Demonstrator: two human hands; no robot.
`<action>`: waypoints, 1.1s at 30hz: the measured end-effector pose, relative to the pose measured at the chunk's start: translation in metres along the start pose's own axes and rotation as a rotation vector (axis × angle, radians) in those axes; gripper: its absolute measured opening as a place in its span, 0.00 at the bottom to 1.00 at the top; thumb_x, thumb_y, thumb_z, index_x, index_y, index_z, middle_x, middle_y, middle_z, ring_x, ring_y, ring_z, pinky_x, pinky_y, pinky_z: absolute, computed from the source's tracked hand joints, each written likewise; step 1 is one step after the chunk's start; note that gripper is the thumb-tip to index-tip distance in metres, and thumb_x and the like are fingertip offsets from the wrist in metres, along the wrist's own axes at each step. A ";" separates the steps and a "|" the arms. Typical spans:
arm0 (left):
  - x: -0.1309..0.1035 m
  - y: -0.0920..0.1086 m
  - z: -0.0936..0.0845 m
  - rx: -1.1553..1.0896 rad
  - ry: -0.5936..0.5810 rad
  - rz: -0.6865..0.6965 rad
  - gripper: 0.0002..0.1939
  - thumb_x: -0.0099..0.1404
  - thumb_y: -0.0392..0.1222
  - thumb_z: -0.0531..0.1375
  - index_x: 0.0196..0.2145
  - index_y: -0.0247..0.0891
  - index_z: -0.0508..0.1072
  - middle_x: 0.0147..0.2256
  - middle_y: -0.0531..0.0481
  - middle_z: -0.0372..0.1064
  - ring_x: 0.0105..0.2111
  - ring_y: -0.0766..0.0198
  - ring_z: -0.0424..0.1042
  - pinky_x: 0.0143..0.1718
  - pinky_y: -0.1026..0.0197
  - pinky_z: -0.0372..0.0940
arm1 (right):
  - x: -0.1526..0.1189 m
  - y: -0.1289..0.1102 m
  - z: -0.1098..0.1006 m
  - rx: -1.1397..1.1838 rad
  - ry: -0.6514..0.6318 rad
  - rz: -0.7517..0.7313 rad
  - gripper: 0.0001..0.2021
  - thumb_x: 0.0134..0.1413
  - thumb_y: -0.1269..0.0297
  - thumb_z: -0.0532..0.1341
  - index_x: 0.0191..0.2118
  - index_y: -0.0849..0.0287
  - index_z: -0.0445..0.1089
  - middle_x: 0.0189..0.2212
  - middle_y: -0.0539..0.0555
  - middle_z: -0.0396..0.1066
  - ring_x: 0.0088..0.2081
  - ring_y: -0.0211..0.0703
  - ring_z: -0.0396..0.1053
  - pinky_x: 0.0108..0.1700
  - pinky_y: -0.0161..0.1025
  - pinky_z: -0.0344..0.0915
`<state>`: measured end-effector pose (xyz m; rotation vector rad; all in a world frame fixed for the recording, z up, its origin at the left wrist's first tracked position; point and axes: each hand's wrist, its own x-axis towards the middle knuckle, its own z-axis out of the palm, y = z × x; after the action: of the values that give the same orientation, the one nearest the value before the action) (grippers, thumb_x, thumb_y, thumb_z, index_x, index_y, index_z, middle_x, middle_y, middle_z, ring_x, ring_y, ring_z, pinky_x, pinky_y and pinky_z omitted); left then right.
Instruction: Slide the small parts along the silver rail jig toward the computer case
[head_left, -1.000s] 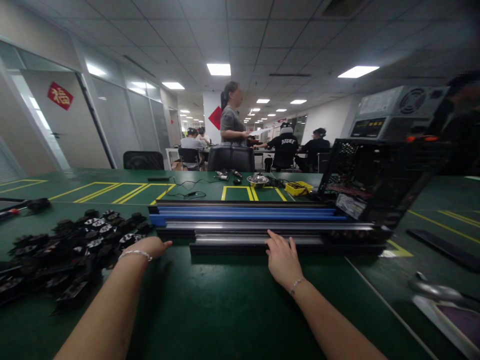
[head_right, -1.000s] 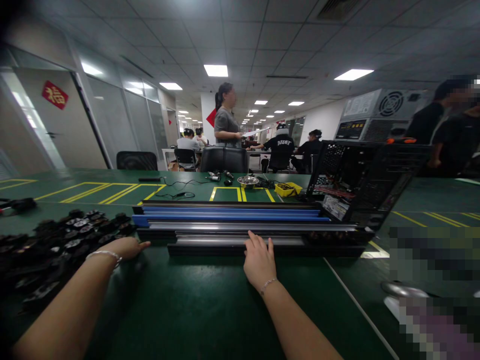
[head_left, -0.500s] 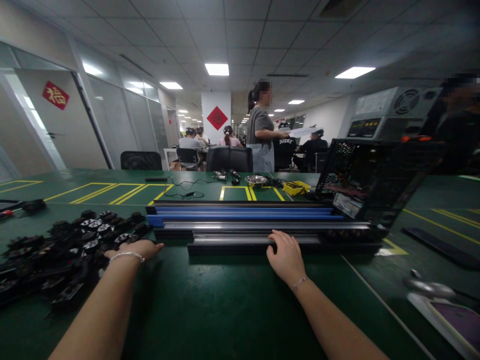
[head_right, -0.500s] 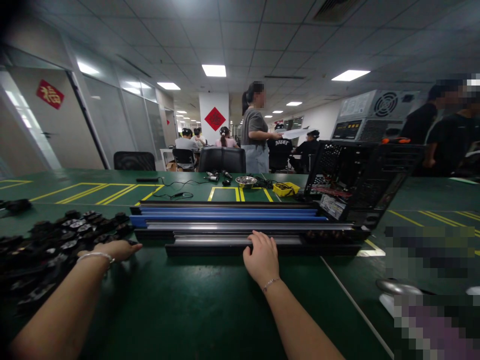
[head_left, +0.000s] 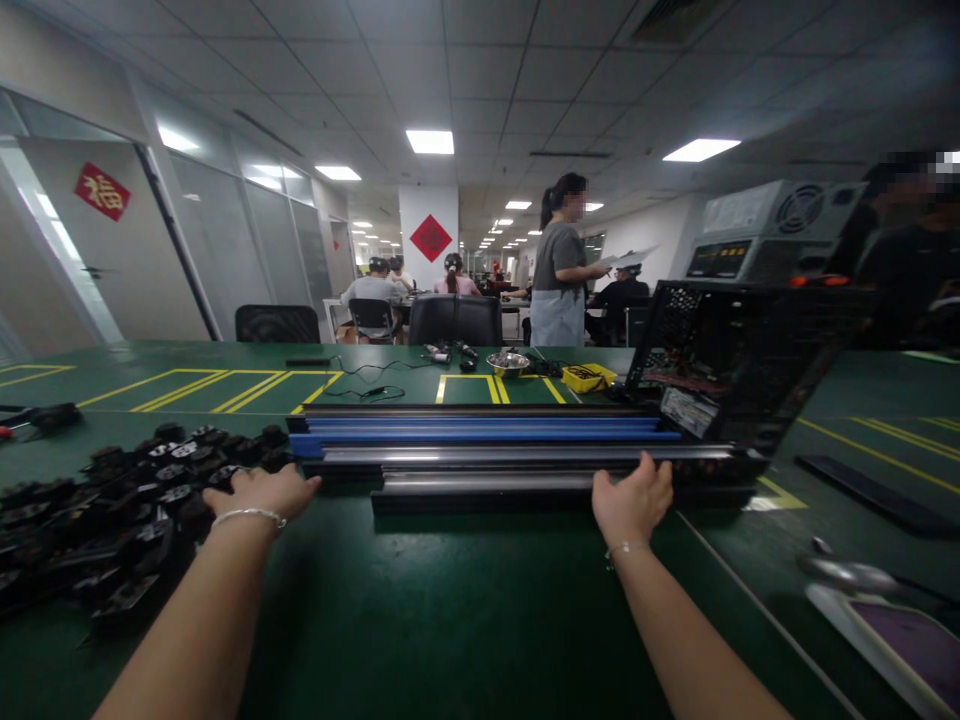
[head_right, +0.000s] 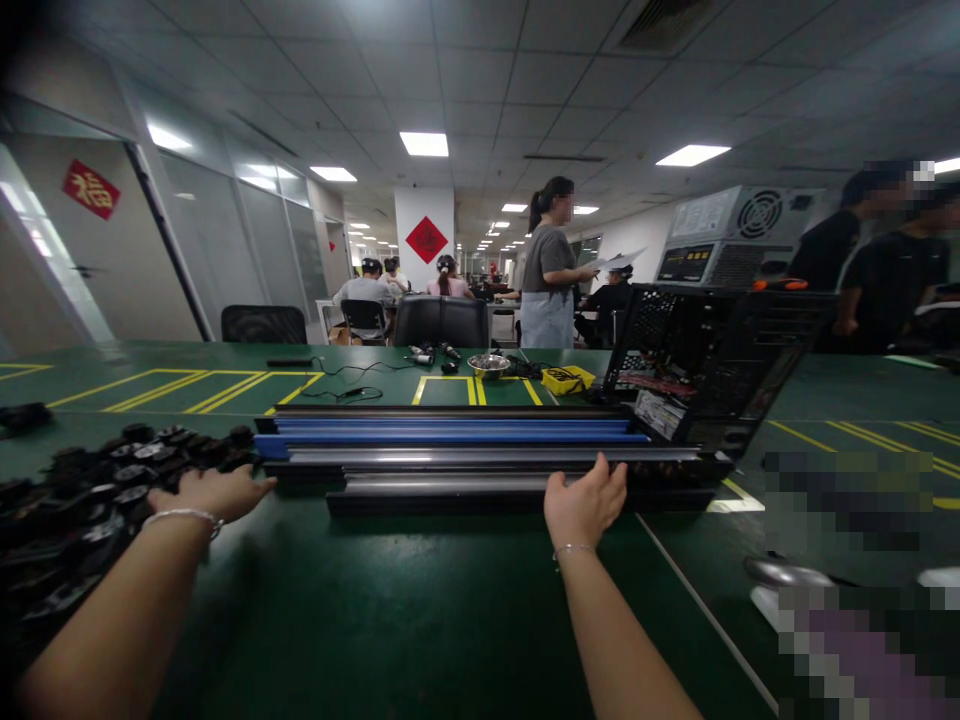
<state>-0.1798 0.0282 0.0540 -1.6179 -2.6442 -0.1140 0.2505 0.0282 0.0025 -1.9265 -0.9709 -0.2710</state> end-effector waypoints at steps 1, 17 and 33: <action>-0.004 0.007 -0.005 0.021 0.003 -0.019 0.31 0.58 0.60 0.46 0.52 0.39 0.65 0.56 0.34 0.56 0.58 0.34 0.46 0.49 0.31 0.45 | 0.002 0.004 0.000 -0.002 0.010 0.028 0.31 0.47 0.63 0.53 0.58 0.69 0.49 0.59 0.73 0.44 0.59 0.64 0.44 0.54 0.56 0.46; -0.095 0.129 0.051 -0.136 0.207 0.759 0.27 0.64 0.53 0.46 0.60 0.47 0.52 0.62 0.46 0.46 0.62 0.50 0.41 0.59 0.41 0.41 | 0.012 0.019 0.002 0.004 -0.006 0.146 0.31 0.45 0.62 0.54 0.57 0.66 0.52 0.55 0.71 0.53 0.57 0.66 0.47 0.53 0.59 0.48; -0.094 0.127 0.060 -0.133 0.327 0.783 0.25 0.63 0.50 0.49 0.57 0.48 0.56 0.59 0.46 0.54 0.59 0.52 0.51 0.57 0.43 0.45 | 0.012 0.021 0.010 0.098 0.077 0.147 0.31 0.37 0.65 0.57 0.53 0.65 0.56 0.50 0.68 0.57 0.55 0.63 0.50 0.53 0.59 0.48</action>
<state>-0.0235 0.0075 -0.0068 -2.2998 -1.6574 -0.4733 0.2720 0.0374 -0.0100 -1.8732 -0.7745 -0.2068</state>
